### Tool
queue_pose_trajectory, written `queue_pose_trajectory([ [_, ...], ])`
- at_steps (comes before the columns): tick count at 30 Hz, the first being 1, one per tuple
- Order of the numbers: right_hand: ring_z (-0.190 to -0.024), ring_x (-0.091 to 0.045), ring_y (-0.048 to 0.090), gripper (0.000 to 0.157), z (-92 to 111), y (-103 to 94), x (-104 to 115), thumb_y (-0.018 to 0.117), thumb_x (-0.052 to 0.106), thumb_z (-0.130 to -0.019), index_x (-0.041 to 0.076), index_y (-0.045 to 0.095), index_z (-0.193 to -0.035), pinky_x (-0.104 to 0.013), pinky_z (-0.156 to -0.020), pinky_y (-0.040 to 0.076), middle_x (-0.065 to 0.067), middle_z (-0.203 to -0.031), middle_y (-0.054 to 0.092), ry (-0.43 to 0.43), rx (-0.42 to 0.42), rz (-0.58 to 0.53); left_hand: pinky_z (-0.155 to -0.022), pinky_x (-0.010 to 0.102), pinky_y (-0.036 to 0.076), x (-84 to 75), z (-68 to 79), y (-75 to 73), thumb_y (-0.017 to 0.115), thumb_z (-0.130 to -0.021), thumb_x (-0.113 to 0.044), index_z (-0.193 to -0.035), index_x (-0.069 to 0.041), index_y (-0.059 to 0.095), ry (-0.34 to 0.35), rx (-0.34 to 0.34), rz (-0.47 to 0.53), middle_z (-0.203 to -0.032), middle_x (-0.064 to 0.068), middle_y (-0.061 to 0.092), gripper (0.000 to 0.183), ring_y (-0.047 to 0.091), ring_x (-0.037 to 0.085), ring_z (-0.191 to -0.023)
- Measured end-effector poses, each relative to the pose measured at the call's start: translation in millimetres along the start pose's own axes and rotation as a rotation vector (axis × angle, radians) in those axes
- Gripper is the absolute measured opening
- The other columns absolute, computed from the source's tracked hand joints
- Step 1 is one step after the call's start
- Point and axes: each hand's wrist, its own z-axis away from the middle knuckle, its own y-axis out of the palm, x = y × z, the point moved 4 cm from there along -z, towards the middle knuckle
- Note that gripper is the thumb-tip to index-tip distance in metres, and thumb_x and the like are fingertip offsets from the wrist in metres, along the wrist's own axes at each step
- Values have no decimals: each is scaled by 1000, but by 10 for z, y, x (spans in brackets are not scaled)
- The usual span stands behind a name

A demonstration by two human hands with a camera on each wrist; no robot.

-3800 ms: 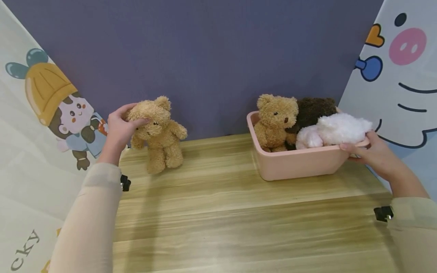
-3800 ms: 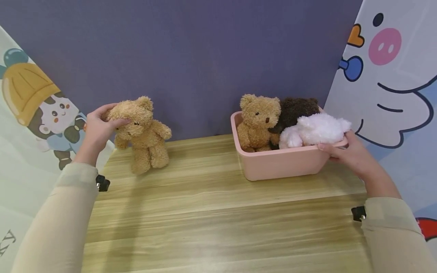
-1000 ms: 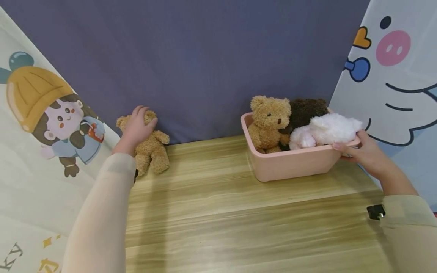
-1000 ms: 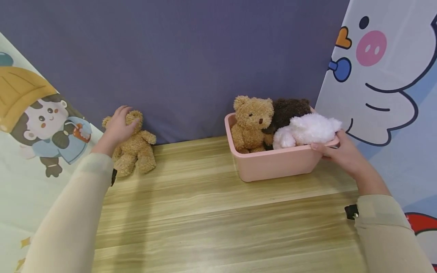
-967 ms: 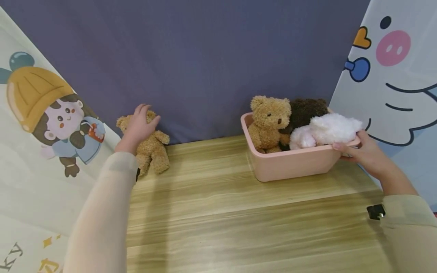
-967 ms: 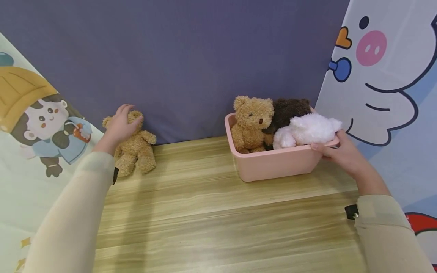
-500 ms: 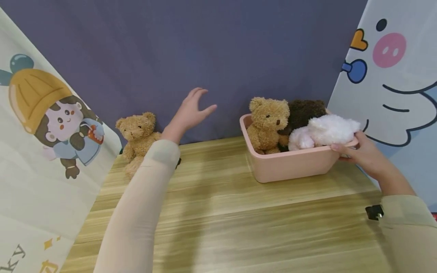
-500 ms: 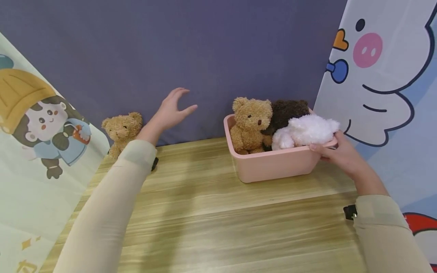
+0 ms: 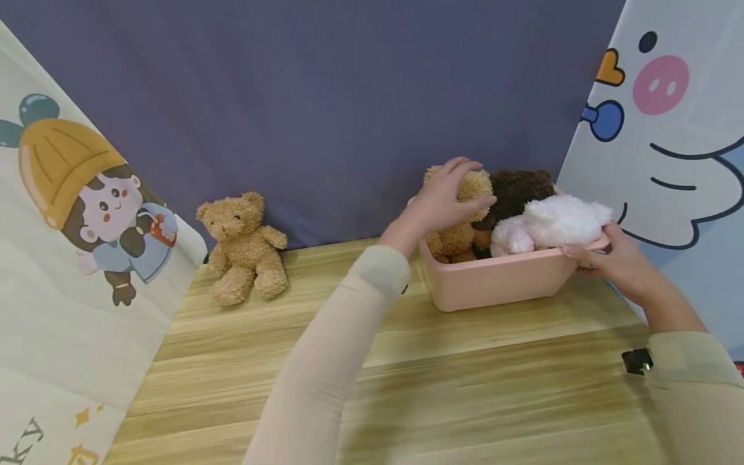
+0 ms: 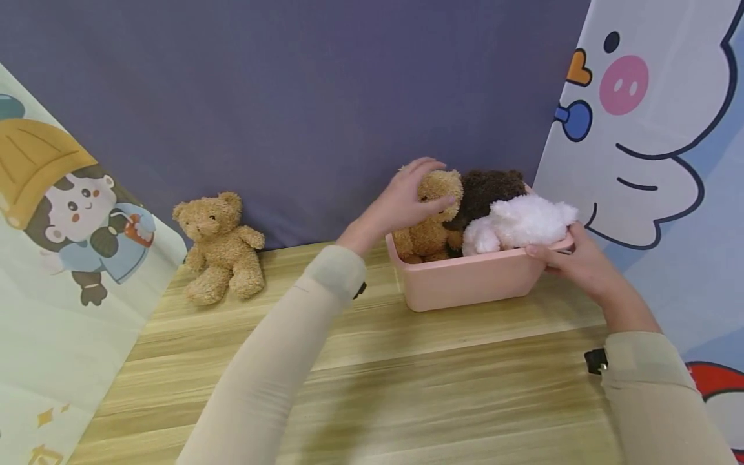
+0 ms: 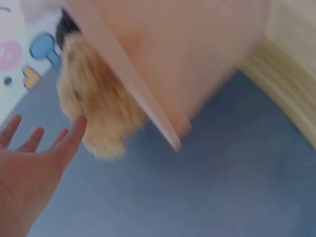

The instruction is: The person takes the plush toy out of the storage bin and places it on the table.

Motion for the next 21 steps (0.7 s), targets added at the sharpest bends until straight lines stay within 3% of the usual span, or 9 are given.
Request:
queue_pose_trajectory([
  [3, -107, 21, 50, 84, 16, 19, 15, 62, 29, -109, 22, 6, -171, -20, -80, 62, -17, -160, 28, -6, -4, -5, -132, 39, 32, -198, -73, 206, 58, -102, -65, -167, -34, 34, 31, 38, -29, -178, -10, 20, 76, 23, 15, -165],
  [7, -106, 20, 53, 78, 27, 32, 30, 62, 29, -109, 24, 12, -168, -21, -80, 62, 5, -147, 39, -7, -11, -15, -130, 32, 33, -412, -159, 431, 58, -102, -66, -165, -38, 35, 52, 65, -56, -175, -14, 24, 73, 26, 10, -162],
  [11, -105, 19, 56, 72, 27, 24, 21, 61, 28, -109, 24, 15, -165, -20, -80, 62, 23, -135, 39, -11, -8, -12, -127, 29, 35, -598, -249, 617, 60, -101, -66, -163, -43, 36, 46, 97, -38, -172, -21, 26, 71, 30, 5, -158],
  [16, -106, 17, 57, 73, 21, 26, 17, 60, 30, -110, 22, 14, -166, -19, -81, 62, 25, -133, 40, -15, 3, -17, -123, 27, 39, -745, -344, 804, 63, -99, -66, -161, -48, 35, 13, 124, -17, -169, -26, 27, 71, 31, 5, -156],
  [21, -106, 17, 58, 67, 24, 21, 24, 59, 28, -110, 29, 17, -162, -19, -80, 62, 25, -132, 41, -14, 5, -37, -115, 31, 49, -818, -416, 953, 62, -96, -72, -161, -56, 31, -36, 128, -131, -168, -28, 27, 73, 38, 5, -150],
])
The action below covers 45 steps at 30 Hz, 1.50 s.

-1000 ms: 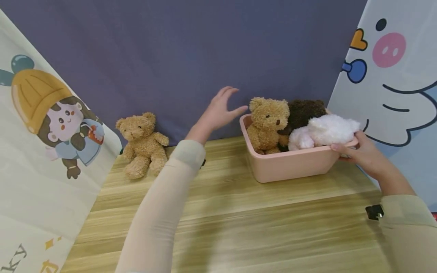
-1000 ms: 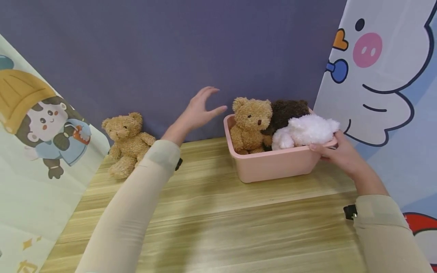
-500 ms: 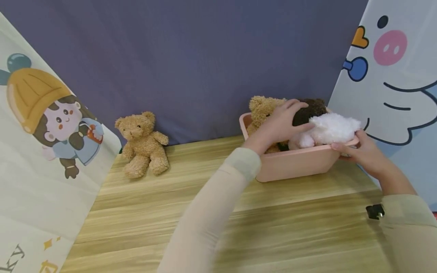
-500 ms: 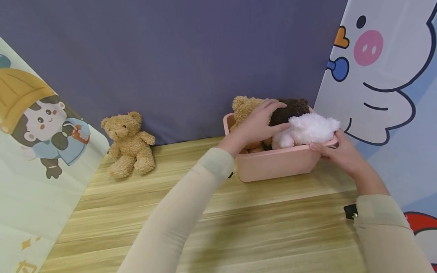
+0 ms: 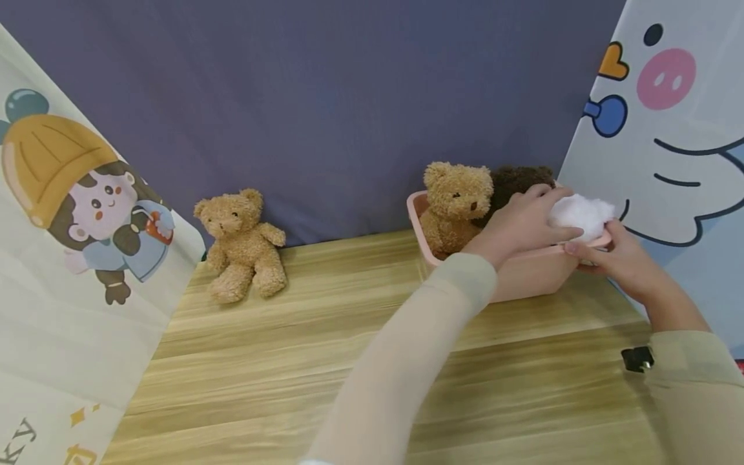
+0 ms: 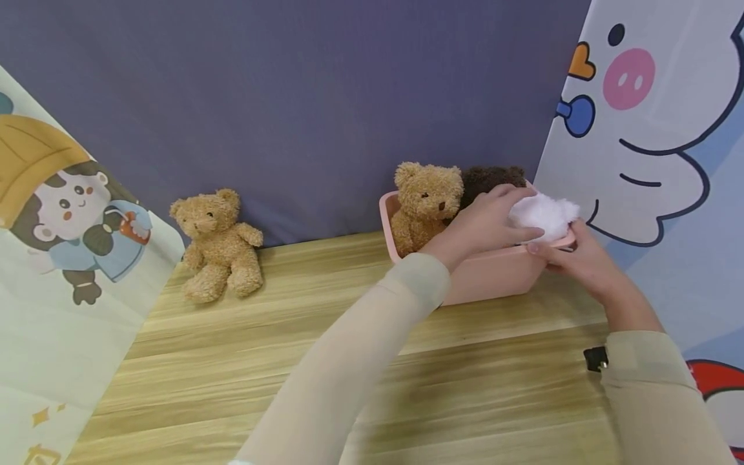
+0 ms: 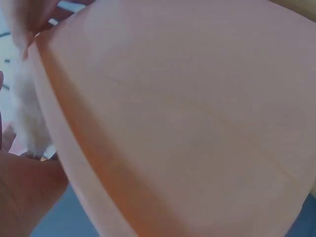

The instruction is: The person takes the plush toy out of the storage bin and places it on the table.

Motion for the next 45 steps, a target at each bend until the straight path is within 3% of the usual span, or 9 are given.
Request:
queue_pose_trajectory([
  [8, -105, 19, 56, 67, 77, -65, -35, 60, 21, -110, 32, 17, -160, -18, -79, 62, 26, -129, 42, -1, -14, -16, -109, 31, 51, -151, -126, 133, 62, -94, -76, -157, -63, 31, -80, 10, -52, -163, -33, 31, 71, 44, -1, -143],
  [16, -103, 16, 59, 61, 117, -139, -85, 57, 11, -109, 41, 25, -151, -19, -74, 62, 26, -128, 44, -51, -24, -55, -109, 30, 46, -354, -137, 194, 56, -97, -76, -156, -62, 31, -30, 35, -136, -159, -29, 34, 65, 42, 0, -137],
  [23, -105, 17, 58, 69, 92, -118, -104, 56, 13, -110, 35, 16, -162, -18, -76, 62, 27, -128, 44, -45, -7, -42, -114, 26, 42, -332, -110, 197, 57, -102, -66, -158, -60, 33, -23, 17, -131, -162, -30, 33, 61, 40, -2, -143],
  [33, -106, 19, 55, 81, 24, -46, -33, 57, 23, -111, 23, 3, -171, -17, -78, 61, 28, -129, 40, 2, 2, 1, -114, 26, 42, -219, -113, 189, 55, -104, -65, -158, -65, 27, -74, 11, -135, -165, -34, 24, 60, 39, 0, -144],
  [45, -106, 18, 57, 76, -12, -18, -13, 60, 21, -110, 29, 12, -168, -17, -78, 61, 28, -130, 44, -27, 12, 0, -109, 18, 44, -104, -87, 201, 72, -97, -58, -152, -57, 47, -66, -99, 93, -154, -32, 44, 60, 49, -8, -135],
])
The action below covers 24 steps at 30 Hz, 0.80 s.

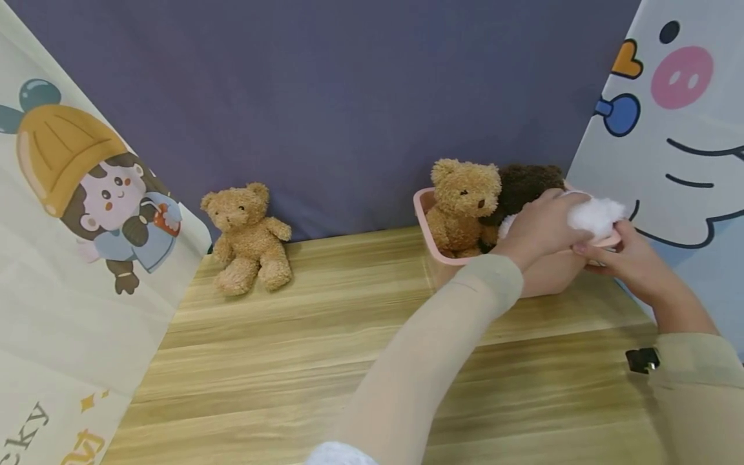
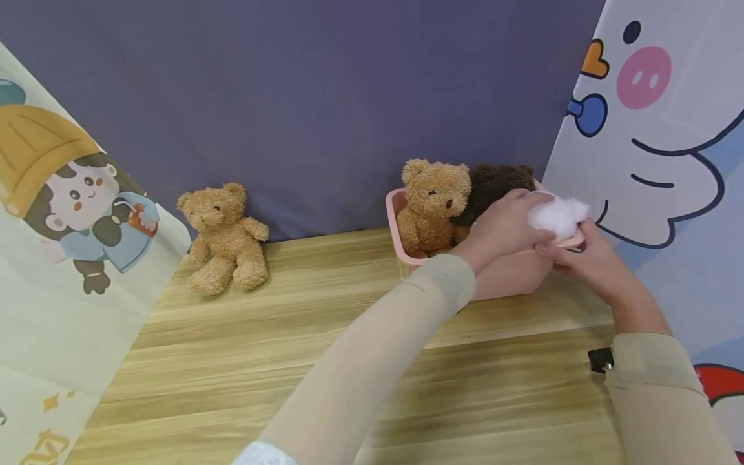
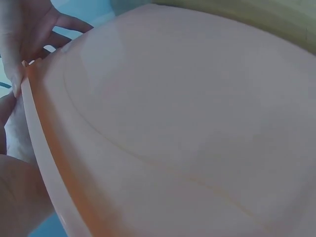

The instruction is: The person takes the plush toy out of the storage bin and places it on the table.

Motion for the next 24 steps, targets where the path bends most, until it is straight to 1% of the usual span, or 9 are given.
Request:
queue_pose_trajectory([
  [4, -105, 18, 58, 73, 1, -6, 4, 61, 22, -109, 33, 17, -165, -19, -78, 61, 27, -131, 44, -5, -12, -8, -104, 14, 46, 11, -7, 1, 79, -93, -56, -150, -53, 53, -13, -56, 64, -150, -30, 50, 62, 53, -9, -131],
  [9, -105, 17, 57, 71, -6, 2, 2, 61, 20, -109, 34, 18, -164, -19, -78, 62, 27, -131, 44, -8, -7, -13, -100, 14, 48, 20, 1, 5, 84, -89, -54, -144, -53, 58, -57, -112, 126, -151, -29, 52, 61, 56, -7, -129],
  [16, -106, 19, 57, 80, -16, 2, -7, 59, 23, -110, 29, 7, -171, -18, -80, 61, 29, -132, 41, 21, 2, -11, -100, 13, 49, 18, 26, 12, 85, -89, -50, -144, -49, 60, -68, -180, 165, -150, -26, 54, 60, 58, -5, -129],
  [20, -105, 19, 57, 84, -12, -5, 5, 58, 23, -111, 29, 1, -172, -17, -80, 61, 30, -131, 43, 16, 9, -4, -99, 14, 51, 44, 49, -15, 86, -88, -50, -141, -50, 64, -89, -257, 213, -148, -26, 57, 58, 60, -4, -128],
  [21, -105, 19, 57, 86, -13, -8, 7, 58, 24, -111, 29, -1, -173, -17, -80, 61, 30, -130, 43, 18, 10, -1, -98, 14, 51, 53, 57, -27, 87, -87, -50, -140, -49, 65, -97, -282, 234, -147, -26, 58, 57, 61, -4, -128],
  [22, -105, 19, 57, 87, -14, -11, 5, 58, 24, -111, 30, -2, -173, -17, -80, 61, 27, -133, 45, 19, 11, 0, -97, 14, 52, 64, 65, -40, 87, -87, -50, -139, -50, 66, -108, -306, 261, -146, -26, 59, 56, 61, -4, -127],
  [24, -106, 19, 57, 89, -13, -21, 2, 59, 25, -110, 33, -4, -173, -16, -80, 60, 26, -136, 45, 28, 12, 0, -93, 15, 53, 84, 84, -74, 87, -87, -49, -137, -50, 67, -130, -350, 330, -143, -26, 61, 54, 63, -3, -124],
])
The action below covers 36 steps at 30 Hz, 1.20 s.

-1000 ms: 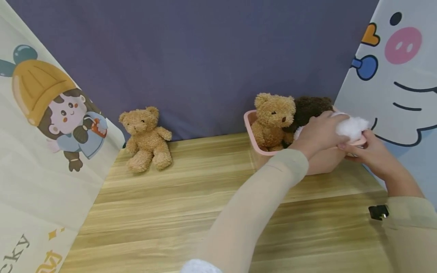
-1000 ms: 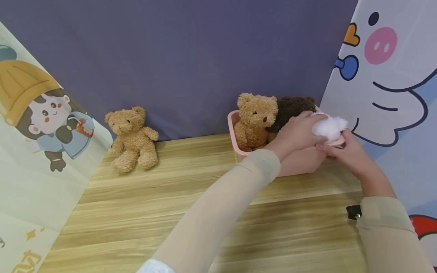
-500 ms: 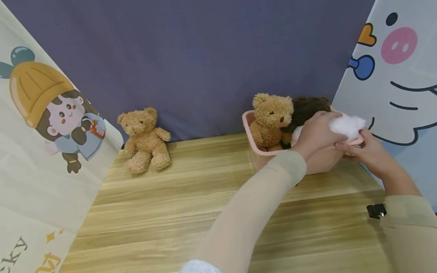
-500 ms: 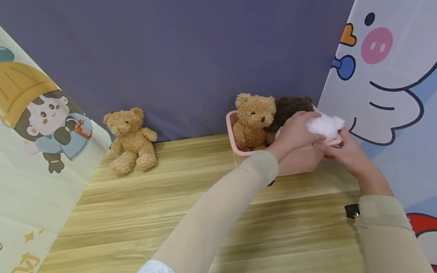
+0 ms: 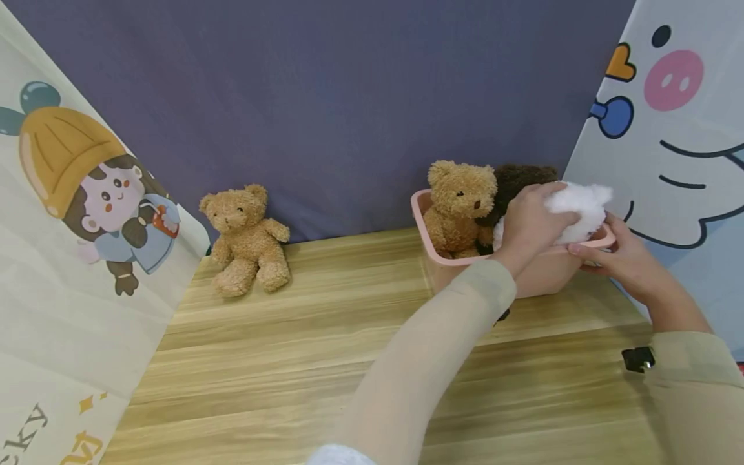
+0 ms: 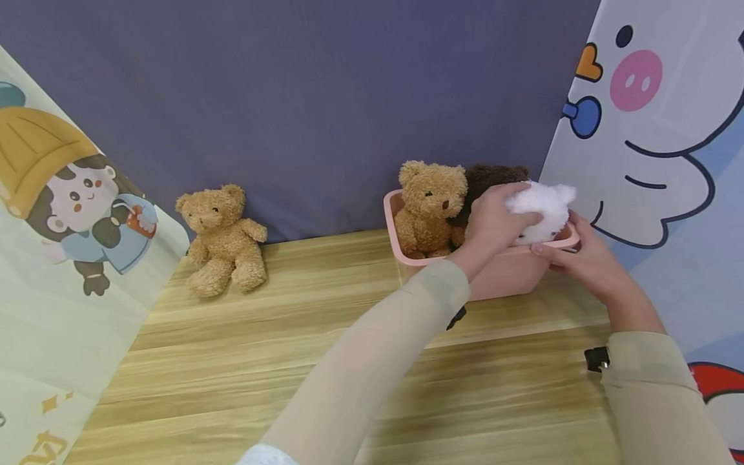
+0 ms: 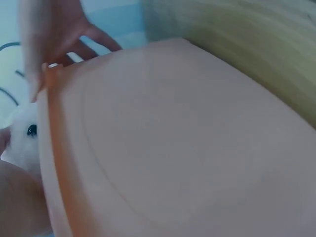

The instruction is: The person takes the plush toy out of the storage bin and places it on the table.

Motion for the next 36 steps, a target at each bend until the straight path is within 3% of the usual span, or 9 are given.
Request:
queue_pose_trajectory([
  [7, -107, 21, 54, 88, -12, -29, -31, 59, 23, -110, 37, -3, -172, -16, -79, 60, 2, -160, 36, -9, -3, -15, -79, 13, 55, -19, -6, -182, 89, -88, -41, -133, -48, 72, -52, -72, 256, -134, -28, 68, 49, 66, -4, -114],
  [12, -107, 22, 51, 89, -9, -36, -54, 58, 26, -110, 37, -6, -172, -14, -80, 58, -14, -172, 20, 3, 0, 3, -79, 11, 53, -15, -10, -297, 91, -87, -35, -130, -43, 75, -56, -82, 337, -129, -26, 71, 46, 66, -6, -109],
  [20, -106, 24, 49, 92, -43, -9, -52, 57, 27, -111, 37, -11, -171, -14, -80, 58, -16, -179, 9, 16, 22, 4, -80, 14, 56, 28, -26, -466, 89, -89, -30, -129, -40, 75, -78, -45, 497, -132, -24, 69, 43, 66, -5, -111],
  [27, -107, 22, 46, 93, -66, 1, -67, 58, 30, -111, 34, -14, -171, -12, -79, 57, -25, -178, 4, 31, 22, 19, -73, 15, 57, -40, -72, -728, 88, -90, -31, -131, -40, 74, -24, -5, 557, -141, -28, 63, 44, 65, -7, -107],
  [29, -116, 16, 46, 94, -59, 4, -66, 57, 30, -111, 30, -17, -170, -11, -79, 57, -28, -177, -2, 39, 27, 19, -71, 16, 57, -65, -77, -829, 87, -91, -31, -133, -40, 74, -10, 2, 579, -143, -29, 61, 45, 63, -9, -105],
  [31, -133, -1, 47, 96, -46, 4, -64, 56, 31, -111, 28, -20, -170, -9, -80, 56, -28, -177, -8, 53, 34, 25, -69, 16, 57, -83, -82, -922, 86, -92, -32, -133, -40, 73, -1, -1, 599, -145, -30, 59, 45, 63, -9, -100],
  [33, -150, -21, 38, 98, -37, 2, -61, 56, 33, -111, 27, -24, -168, -8, -79, 54, -26, -177, -13, 70, 37, 38, -65, 19, 57, -91, -88, -1006, 86, -93, -32, -134, -40, 72, 6, -9, 633, -145, -32, 57, 44, 65, -4, -88],
  [36, -155, -44, 26, 100, -39, 6, -51, 57, 35, -111, 26, -25, -168, -7, -77, 53, -25, -176, -16, 79, 35, 55, -61, 25, 59, -84, -103, -1118, 85, -93, -28, -133, -37, 73, 20, -31, 747, -142, -31, 58, 43, 65, 3, -75],
])
